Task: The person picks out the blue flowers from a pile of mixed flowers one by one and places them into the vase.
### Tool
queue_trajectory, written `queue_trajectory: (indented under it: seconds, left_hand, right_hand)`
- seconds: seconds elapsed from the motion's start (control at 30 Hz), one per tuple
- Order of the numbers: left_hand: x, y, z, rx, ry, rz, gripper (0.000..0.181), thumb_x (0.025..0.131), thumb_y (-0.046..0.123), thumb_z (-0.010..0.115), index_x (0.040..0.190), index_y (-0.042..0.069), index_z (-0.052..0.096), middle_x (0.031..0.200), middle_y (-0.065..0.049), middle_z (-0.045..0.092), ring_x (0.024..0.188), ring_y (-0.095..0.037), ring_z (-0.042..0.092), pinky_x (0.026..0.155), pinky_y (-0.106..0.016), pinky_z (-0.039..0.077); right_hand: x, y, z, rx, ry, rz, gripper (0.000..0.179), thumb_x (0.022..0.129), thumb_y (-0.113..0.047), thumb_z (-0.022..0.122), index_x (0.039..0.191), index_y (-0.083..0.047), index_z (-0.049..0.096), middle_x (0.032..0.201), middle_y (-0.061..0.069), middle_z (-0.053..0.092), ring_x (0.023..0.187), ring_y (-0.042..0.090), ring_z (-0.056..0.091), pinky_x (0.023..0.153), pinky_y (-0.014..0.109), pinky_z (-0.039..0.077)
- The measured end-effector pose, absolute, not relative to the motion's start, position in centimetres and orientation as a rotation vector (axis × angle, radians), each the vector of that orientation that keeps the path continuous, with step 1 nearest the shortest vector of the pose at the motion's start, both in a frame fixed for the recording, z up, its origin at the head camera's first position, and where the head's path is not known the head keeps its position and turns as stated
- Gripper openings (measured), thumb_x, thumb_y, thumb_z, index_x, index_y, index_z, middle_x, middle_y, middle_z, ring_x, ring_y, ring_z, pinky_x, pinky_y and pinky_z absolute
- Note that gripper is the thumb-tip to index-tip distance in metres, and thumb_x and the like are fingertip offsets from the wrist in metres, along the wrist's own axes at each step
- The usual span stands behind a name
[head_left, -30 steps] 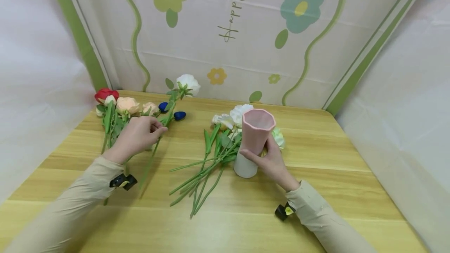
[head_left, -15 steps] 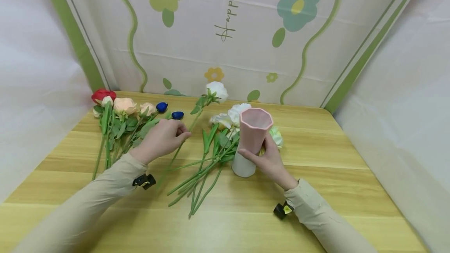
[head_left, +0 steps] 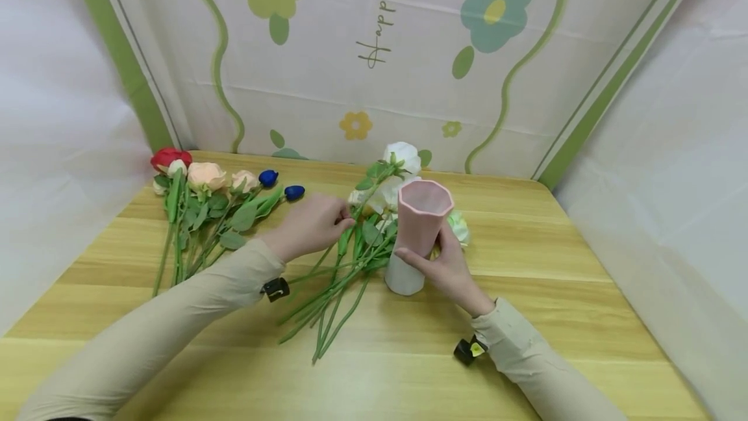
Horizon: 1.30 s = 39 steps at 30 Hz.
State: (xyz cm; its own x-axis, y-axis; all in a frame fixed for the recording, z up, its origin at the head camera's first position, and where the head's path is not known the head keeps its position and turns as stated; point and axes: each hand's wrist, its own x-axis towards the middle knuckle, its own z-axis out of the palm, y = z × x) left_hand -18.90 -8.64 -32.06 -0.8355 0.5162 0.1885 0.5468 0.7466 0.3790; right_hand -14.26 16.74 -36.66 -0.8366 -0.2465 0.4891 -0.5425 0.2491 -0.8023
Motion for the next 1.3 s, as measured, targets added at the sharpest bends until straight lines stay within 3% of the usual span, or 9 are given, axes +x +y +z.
queue_trajectory:
  seconds: [0.37,0.6,0.8,1.07,1.2,1.3]
  left_hand:
    - [-20.2,-5.9,-32.4,-0.992,-2.863,-0.497,0.014,0.095,0.018,0.068,0.083,0.011,0.07,0.072,0.006,0.063,0.058,-0.007,0.056,0.052,-0.026,0.047]
    - [-20.8,-5.4,-33.5,-1.027,-2.955,-0.456,0.028,0.093,0.015,0.069,0.066,0.014,0.061,0.058,0.006,0.055,0.05,-0.007,0.048,0.047,-0.025,0.041]
    - [-20.8,-5.6,-34.2,-1.057,-3.003,-0.437,0.03,0.093,0.015,0.069,0.065,0.016,0.059,0.059,0.006,0.053,0.049,-0.007,0.047,0.045,-0.025,0.041]
    - [-20.3,-7.7,-34.0,-1.004,-3.035,-0.646,0.042,0.097,0.02,0.064,0.057,0.016,0.051,0.049,0.005,0.042,0.041,-0.007,0.036,0.043,-0.024,0.032]
    - [-19.5,-9.7,-33.6,-0.962,-3.005,-0.783,0.041,0.099,0.021,0.061,0.06,0.015,0.052,0.051,0.004,0.042,0.042,-0.009,0.037,0.046,-0.027,0.034]
    - [-19.0,-11.5,-33.0,-0.905,-2.973,-0.824,0.029,0.099,0.022,0.06,0.072,0.011,0.064,0.058,0.004,0.051,0.047,-0.011,0.045,0.05,-0.03,0.041]
  right_hand:
    - [-14.3,16.6,-36.8,0.739,-2.268,1.601,0.067,0.08,0.006,0.077,0.137,0.005,0.042,0.127,0.018,0.054,0.113,0.028,0.055,0.094,0.043,0.045]
    - [-14.4,16.5,-37.0,0.742,-2.266,1.614,0.068,0.08,0.005,0.078,0.138,0.003,0.042,0.128,0.017,0.054,0.114,0.027,0.055,0.094,0.047,0.045]
    - [-14.3,16.5,-37.1,0.744,-2.267,1.635,0.069,0.081,0.005,0.077,0.139,0.003,0.04,0.129,0.017,0.053,0.115,0.028,0.054,0.094,0.048,0.044]
    - [-14.4,16.4,-36.9,0.77,-2.275,1.633,0.071,0.081,0.005,0.077,0.14,0.002,0.039,0.131,0.016,0.052,0.116,0.029,0.054,0.095,0.051,0.044]
    - [-14.5,16.2,-36.9,0.786,-2.277,1.622,0.071,0.08,0.006,0.077,0.14,0.003,0.039,0.13,0.016,0.052,0.115,0.029,0.054,0.094,0.05,0.044]
    - [-14.5,16.2,-36.8,0.786,-2.271,1.605,0.07,0.08,0.007,0.077,0.139,0.004,0.039,0.129,0.017,0.053,0.115,0.03,0.054,0.094,0.05,0.045]
